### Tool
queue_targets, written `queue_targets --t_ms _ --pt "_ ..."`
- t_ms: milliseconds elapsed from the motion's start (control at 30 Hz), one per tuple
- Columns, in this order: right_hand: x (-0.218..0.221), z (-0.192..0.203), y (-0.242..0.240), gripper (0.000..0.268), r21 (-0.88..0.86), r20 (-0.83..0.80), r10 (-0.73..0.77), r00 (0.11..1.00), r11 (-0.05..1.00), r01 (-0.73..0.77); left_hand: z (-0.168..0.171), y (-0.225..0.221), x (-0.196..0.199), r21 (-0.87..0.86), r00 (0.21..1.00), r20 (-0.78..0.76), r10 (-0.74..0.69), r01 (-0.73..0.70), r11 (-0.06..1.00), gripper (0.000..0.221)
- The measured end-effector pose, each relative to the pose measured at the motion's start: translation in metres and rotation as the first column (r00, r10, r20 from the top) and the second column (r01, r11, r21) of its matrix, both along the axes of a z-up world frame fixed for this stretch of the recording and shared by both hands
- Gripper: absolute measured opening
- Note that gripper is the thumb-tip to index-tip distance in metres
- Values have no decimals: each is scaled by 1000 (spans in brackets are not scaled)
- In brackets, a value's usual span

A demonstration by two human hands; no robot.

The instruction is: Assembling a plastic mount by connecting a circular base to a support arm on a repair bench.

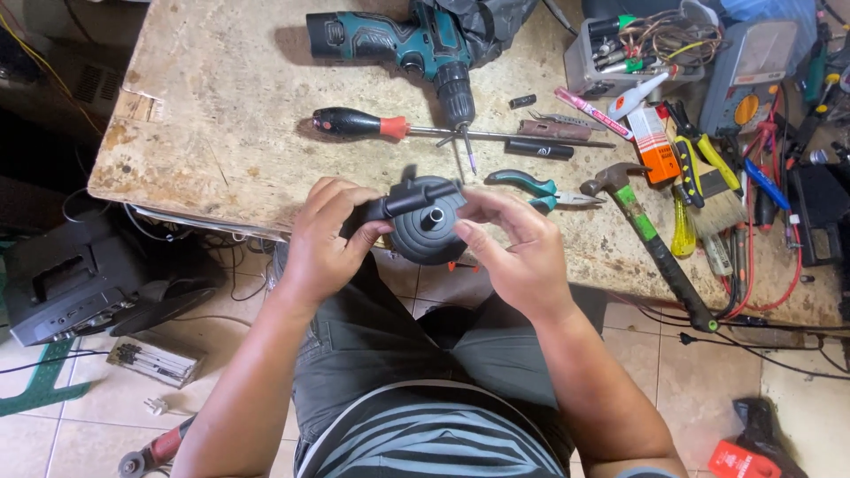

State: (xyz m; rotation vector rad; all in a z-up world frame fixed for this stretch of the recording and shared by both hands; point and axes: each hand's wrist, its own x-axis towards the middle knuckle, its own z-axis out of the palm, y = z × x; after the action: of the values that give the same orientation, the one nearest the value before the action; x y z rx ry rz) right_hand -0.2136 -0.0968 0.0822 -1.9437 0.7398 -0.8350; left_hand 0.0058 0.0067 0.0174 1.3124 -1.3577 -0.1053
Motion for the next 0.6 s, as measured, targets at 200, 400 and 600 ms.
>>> queue_targets --t_ms 200,400,600 --pt "-2 21 1 29 50 43 53 998 997 -55 18 6 -8 -9 992 126 -24 25 1000 37" --pt "3 2 -6 22 105 200 -29 979 994 8 32 6 -5 -29 986 -107 128 -132 991 62" --pt "15 -37 -8 22 574 502 -244 830 811 -109 2 -1 -55 -115 523 -846 -105 13 993 61"
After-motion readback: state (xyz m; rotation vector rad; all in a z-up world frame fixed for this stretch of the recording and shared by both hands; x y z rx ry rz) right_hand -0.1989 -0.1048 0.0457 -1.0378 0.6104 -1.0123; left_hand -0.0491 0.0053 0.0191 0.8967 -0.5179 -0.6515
